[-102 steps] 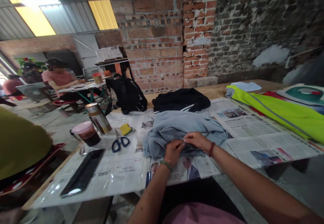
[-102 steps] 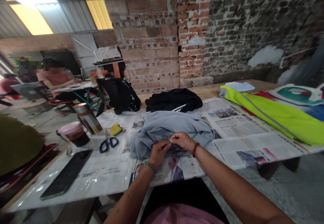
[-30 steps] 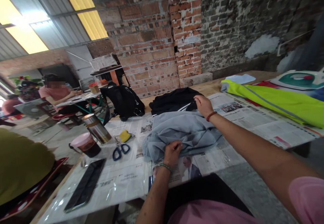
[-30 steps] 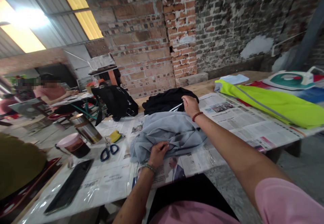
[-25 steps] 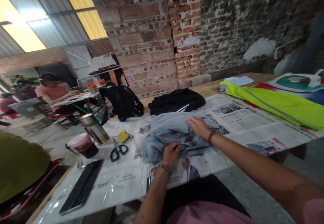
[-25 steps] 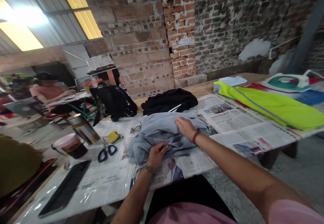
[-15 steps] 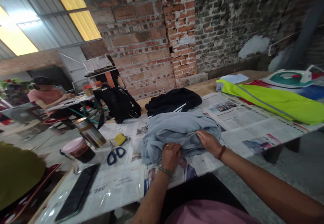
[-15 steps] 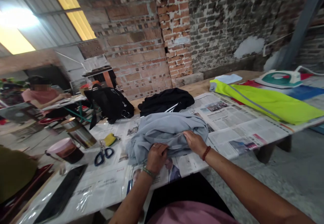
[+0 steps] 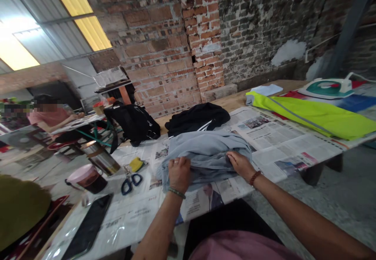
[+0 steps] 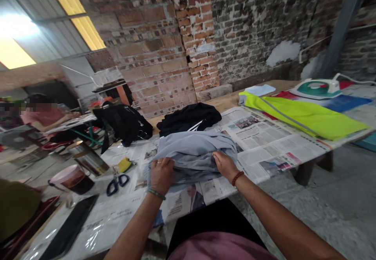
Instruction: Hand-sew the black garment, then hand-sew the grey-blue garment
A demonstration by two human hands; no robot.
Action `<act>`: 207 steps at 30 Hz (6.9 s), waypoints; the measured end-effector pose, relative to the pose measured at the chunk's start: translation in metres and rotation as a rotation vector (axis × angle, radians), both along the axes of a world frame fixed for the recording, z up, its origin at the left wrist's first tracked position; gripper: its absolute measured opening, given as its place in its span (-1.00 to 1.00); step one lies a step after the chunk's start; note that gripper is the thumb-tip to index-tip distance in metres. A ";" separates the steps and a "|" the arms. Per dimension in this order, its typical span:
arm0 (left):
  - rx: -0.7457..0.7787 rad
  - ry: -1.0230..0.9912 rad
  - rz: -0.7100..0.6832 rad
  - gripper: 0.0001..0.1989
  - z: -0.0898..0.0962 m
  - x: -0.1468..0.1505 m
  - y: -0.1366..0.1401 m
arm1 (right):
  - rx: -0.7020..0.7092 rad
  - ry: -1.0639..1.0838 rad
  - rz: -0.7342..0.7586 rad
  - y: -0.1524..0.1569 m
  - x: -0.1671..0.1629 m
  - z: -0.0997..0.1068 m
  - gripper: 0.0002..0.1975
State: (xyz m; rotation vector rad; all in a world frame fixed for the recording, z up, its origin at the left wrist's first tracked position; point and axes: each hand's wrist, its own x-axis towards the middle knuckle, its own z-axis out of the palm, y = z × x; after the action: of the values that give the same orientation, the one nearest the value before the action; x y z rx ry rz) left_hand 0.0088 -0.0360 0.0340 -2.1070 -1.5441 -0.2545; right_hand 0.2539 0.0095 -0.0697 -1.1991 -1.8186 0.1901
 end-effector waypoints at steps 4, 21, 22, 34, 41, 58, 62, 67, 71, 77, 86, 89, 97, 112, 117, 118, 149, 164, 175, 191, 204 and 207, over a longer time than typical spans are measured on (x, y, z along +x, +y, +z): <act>0.005 -0.045 -0.038 -0.85 0.009 -0.022 -0.002 | -0.021 0.003 0.005 -0.001 0.001 0.002 -0.75; 0.011 -0.188 0.011 -0.76 -0.051 -0.096 -0.083 | 0.001 0.011 0.005 -0.003 0.001 -0.004 -0.74; 0.032 -0.217 0.048 -0.75 -0.052 -0.104 -0.088 | -0.001 0.011 0.003 -0.004 0.001 -0.005 -0.74; -0.094 -0.373 0.977 -0.47 0.008 -0.248 -0.122 | -0.018 -0.069 0.000 -0.012 0.005 -0.011 -0.72; -0.363 -0.500 1.147 -0.31 0.017 -0.271 -0.114 | 0.005 -0.067 -0.004 -0.013 0.004 -0.011 -0.71; -0.286 -0.406 1.171 -0.35 0.010 -0.264 -0.097 | -0.016 -0.081 -0.003 -0.010 0.004 -0.011 -0.73; -0.096 -0.277 0.966 -0.40 0.001 -0.227 -0.104 | -0.015 -0.084 0.001 -0.011 0.003 -0.011 -0.72; -0.019 -0.272 0.586 -0.52 -0.025 -0.146 -0.089 | -0.026 -0.082 -0.015 -0.012 0.003 -0.011 -0.72; 0.006 -0.378 0.275 -0.53 -0.034 -0.077 -0.063 | -0.035 -0.076 -0.013 -0.013 0.003 -0.012 -0.72; 0.035 -0.419 -0.044 -0.59 -0.040 -0.004 -0.029 | -0.018 -0.092 -0.038 -0.012 0.004 -0.013 -0.72; -0.123 -0.414 -0.209 -0.70 -0.064 0.003 -0.021 | -0.039 -0.078 -0.054 -0.014 0.005 -0.012 -0.72; -0.098 -0.411 -0.197 -0.70 -0.062 0.002 -0.024 | -0.054 -0.074 -0.062 -0.014 0.005 -0.011 -0.72; 0.060 -0.430 -0.152 -0.73 -0.064 0.001 -0.023 | -0.048 -0.068 -0.050 -0.014 0.006 -0.014 -0.71; 0.368 -0.645 -0.280 -0.73 -0.061 -0.016 -0.009 | -0.040 -0.003 -0.036 -0.007 0.002 -0.004 -0.75; 0.216 -0.570 -0.416 -0.76 -0.059 0.005 -0.024 | -0.045 0.007 -0.032 -0.007 0.003 -0.004 -0.76; 0.165 -0.560 -0.448 -0.77 -0.059 0.010 -0.028 | -0.046 0.007 -0.032 -0.007 0.003 -0.004 -0.76; 0.096 -0.320 -0.421 -0.85 -0.064 0.033 -0.037 | 0.111 -0.248 0.303 -0.037 -0.021 0.060 -0.71; 0.113 -0.302 -0.481 -0.88 -0.064 0.032 -0.036 | 0.113 -0.487 0.355 -0.047 -0.029 0.046 -0.74; 0.094 -0.303 -0.472 -0.87 -0.065 0.033 -0.034 | -0.172 -0.053 0.430 -0.043 -0.038 0.054 -0.68; 0.073 -0.493 -0.467 -0.80 -0.067 0.031 -0.032 | -0.227 -0.120 0.515 -0.046 -0.054 0.056 -0.60; -0.571 -1.305 -0.329 -0.84 -0.070 0.025 -0.020 | 0.178 -0.143 0.391 -0.059 -0.032 0.040 -0.77; -0.675 -1.368 -0.346 -0.80 -0.069 0.025 -0.021 | 0.198 -0.210 0.391 -0.060 -0.040 0.031 -0.78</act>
State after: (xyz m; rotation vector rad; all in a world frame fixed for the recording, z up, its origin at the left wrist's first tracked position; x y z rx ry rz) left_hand 0.0335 -0.0568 -0.0352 -2.9113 -2.0690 -1.8186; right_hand 0.2135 -0.0501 -0.0383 -0.7393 -2.1903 0.1034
